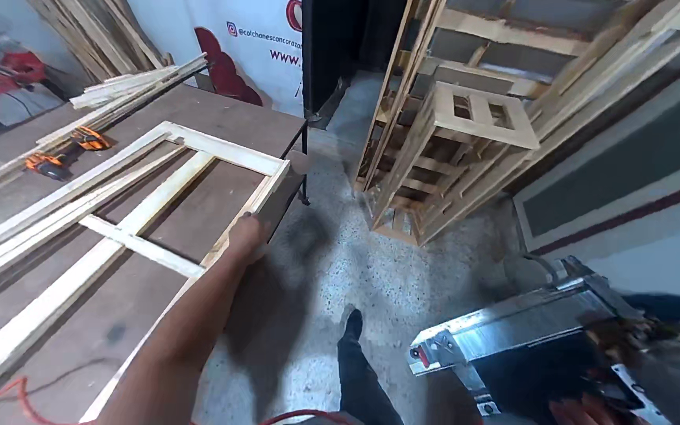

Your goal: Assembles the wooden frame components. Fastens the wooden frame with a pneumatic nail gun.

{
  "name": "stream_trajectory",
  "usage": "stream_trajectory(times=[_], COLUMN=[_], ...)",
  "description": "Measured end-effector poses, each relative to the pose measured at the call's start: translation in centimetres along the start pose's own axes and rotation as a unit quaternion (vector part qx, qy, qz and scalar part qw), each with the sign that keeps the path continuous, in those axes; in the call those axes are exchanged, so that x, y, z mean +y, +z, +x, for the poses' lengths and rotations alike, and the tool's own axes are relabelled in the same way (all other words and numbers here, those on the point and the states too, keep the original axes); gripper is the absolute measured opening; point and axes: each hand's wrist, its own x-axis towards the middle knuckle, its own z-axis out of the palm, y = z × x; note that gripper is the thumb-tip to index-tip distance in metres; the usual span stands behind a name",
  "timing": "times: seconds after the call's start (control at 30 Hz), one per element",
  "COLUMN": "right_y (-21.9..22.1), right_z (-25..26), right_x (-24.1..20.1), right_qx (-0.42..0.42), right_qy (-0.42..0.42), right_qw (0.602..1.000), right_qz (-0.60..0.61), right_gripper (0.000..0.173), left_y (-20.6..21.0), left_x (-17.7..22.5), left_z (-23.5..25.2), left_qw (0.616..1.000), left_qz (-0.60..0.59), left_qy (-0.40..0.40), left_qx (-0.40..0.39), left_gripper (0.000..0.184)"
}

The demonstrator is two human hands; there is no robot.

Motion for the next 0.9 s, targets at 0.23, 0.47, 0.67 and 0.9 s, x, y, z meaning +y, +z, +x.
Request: stream_trajectory(times=[0.23, 0.47, 0.67, 0.9], right_y=[2.4, 11.2, 17.5, 20.8], right_z=[30.0, 52.5, 65.9, 74.9], right_x=[4.2, 14.2, 25.8, 34.6], right_qx=[-0.123, -0.185, -0.216, -0.242], right_qy=[0.123, 0.271, 0.346, 0.446], right_qw=[0.984, 0.935, 0.908, 0.851], right_qz=[-0.045, -0.133, -0.095, -0.135], right_gripper=[0.023, 0.020, 0.023, 0.024], left_y=[5.0, 6.7, 6.6, 7.1], left_x=[4.4, 4.1, 4.3, 4.3], left_z=[21.3, 27.8, 29.1, 29.9], left_qw=[0.990, 0.984, 0.982, 0.982], left_qz=[-0.010, 0.044, 0.058, 0.057], left_qy=[-0.088, -0.171, -0.182, -0.176], left_qx=[0.108, 0.038, -0.008, 0.041], left_gripper=[0.081, 0.098, 0.091, 0.086])
